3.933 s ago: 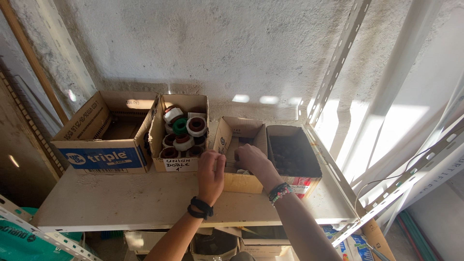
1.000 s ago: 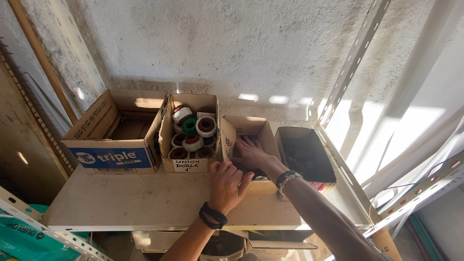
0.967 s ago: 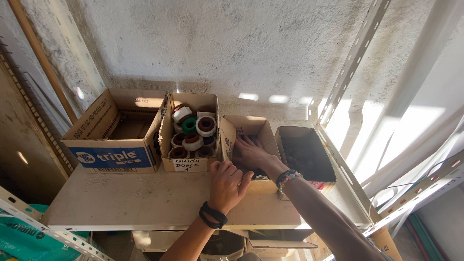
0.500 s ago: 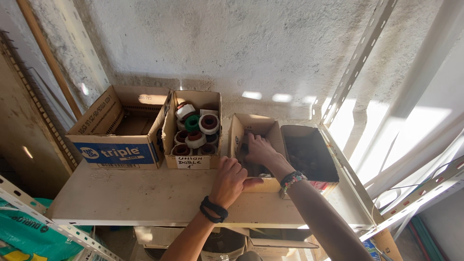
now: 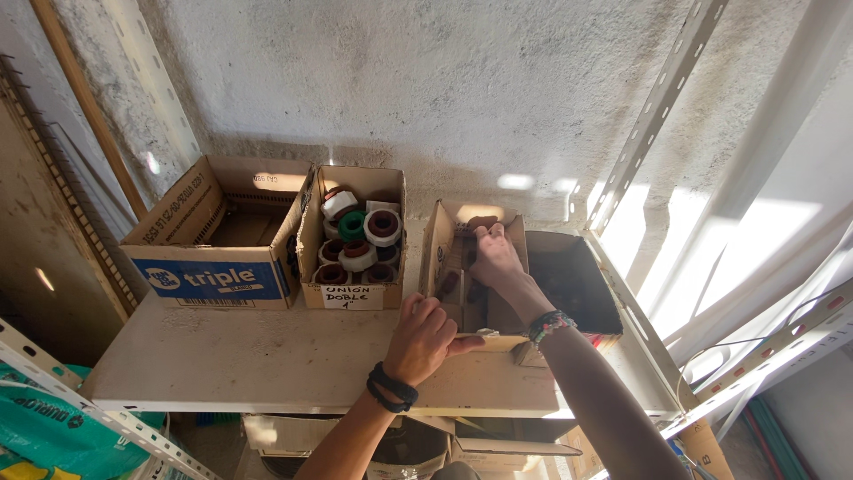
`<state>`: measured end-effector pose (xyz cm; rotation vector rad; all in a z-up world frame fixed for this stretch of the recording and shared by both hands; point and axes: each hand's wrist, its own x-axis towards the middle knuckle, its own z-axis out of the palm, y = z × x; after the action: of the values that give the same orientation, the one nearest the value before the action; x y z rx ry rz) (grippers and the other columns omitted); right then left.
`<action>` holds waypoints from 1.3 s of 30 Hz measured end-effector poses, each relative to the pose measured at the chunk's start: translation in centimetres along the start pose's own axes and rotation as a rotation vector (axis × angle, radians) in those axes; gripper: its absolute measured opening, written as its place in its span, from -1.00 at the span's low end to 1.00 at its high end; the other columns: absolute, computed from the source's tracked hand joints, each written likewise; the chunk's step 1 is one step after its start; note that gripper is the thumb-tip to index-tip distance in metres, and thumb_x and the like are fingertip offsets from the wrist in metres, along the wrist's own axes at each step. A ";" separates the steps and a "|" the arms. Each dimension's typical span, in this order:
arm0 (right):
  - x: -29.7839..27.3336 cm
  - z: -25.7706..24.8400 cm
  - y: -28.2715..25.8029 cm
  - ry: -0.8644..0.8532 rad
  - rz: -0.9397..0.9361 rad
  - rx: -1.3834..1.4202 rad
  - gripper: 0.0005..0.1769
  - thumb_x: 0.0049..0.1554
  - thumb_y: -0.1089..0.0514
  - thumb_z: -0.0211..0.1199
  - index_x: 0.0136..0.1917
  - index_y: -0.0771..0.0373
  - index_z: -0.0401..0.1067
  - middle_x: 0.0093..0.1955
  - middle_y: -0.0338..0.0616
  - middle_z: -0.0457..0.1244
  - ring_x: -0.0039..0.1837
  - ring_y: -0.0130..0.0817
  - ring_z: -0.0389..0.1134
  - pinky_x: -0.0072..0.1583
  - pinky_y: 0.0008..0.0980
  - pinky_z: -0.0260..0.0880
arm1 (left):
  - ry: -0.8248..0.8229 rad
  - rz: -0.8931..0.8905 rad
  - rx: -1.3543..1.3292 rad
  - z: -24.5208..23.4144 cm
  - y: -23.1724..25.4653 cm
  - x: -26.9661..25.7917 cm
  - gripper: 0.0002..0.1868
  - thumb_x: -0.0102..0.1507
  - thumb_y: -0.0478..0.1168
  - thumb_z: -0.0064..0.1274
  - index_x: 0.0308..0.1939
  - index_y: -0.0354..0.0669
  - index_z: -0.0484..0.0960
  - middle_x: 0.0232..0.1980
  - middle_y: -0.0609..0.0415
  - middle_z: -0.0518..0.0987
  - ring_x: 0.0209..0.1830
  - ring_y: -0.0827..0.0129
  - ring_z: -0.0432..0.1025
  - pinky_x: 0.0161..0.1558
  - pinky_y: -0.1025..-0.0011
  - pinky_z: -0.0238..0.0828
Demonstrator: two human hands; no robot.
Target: The person transfers small dark cylindrical objects from one cardboard box to another on a shelf. They handle the items one at a time, moving them between two adjacent boxes.
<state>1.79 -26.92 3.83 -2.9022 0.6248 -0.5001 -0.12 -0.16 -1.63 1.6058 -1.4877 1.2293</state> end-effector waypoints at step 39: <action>-11.5 -19.1 5.5 -0.084 0.370 0.270 -0.47 0.51 -0.12 0.26 0.61 0.12 0.60 0.49 0.15 0.46 0.54 0.16 0.53 0.33 0.21 0.68 | -0.101 -0.221 -0.010 1.0 -1.5 -1.0 -0.33 0.51 0.50 0.19 -0.30 0.06 0.52 -0.31 0.20 0.42 0.12 0.10 0.65 0.21 -0.01 0.53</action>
<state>-16.82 -28.19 17.28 -2.4632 0.9701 -0.3759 1.61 -0.39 -2.69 1.7942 -1.3322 1.0294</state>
